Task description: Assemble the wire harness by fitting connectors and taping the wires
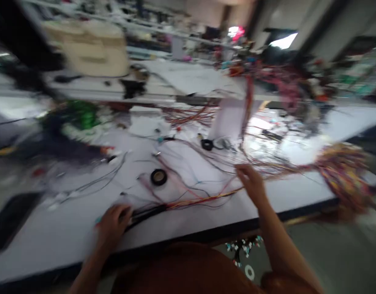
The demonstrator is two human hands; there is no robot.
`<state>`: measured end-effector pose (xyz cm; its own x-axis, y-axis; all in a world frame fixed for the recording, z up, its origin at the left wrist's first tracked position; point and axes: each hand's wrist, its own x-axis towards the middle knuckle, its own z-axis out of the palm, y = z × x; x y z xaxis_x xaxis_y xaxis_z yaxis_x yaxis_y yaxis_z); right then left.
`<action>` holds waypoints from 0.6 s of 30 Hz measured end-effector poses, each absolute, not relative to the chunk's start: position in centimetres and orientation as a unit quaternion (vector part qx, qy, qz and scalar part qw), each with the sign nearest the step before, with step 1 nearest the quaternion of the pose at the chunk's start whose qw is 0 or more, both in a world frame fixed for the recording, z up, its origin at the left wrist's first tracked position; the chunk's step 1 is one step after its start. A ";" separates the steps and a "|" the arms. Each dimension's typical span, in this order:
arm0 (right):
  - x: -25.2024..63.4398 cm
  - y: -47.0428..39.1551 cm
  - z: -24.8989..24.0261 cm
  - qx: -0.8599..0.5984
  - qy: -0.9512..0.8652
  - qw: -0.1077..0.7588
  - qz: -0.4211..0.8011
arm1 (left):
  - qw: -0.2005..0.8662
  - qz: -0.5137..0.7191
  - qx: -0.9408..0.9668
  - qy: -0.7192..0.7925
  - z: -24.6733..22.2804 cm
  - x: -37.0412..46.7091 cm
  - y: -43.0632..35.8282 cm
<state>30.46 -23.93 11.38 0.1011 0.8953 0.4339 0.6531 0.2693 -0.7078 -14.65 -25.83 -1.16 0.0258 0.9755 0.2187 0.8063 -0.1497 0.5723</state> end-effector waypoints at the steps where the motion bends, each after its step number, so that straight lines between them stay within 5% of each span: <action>1: 30.7 -23.9 12.0 -0.612 -0.642 0.439 0.144 | 0.141 0.291 0.682 0.656 -1.3 -15.8 -27.8; 10: 28.3 -24.6 9.5 -0.595 -0.704 0.316 0.226 | 0.152 0.260 0.638 0.708 -0.5 -16.8 -29.8; 18: 27.6 -25.0 11.2 -0.642 -0.674 0.292 0.219 | 0.163 0.235 0.650 0.704 1.0 -16.8 -29.9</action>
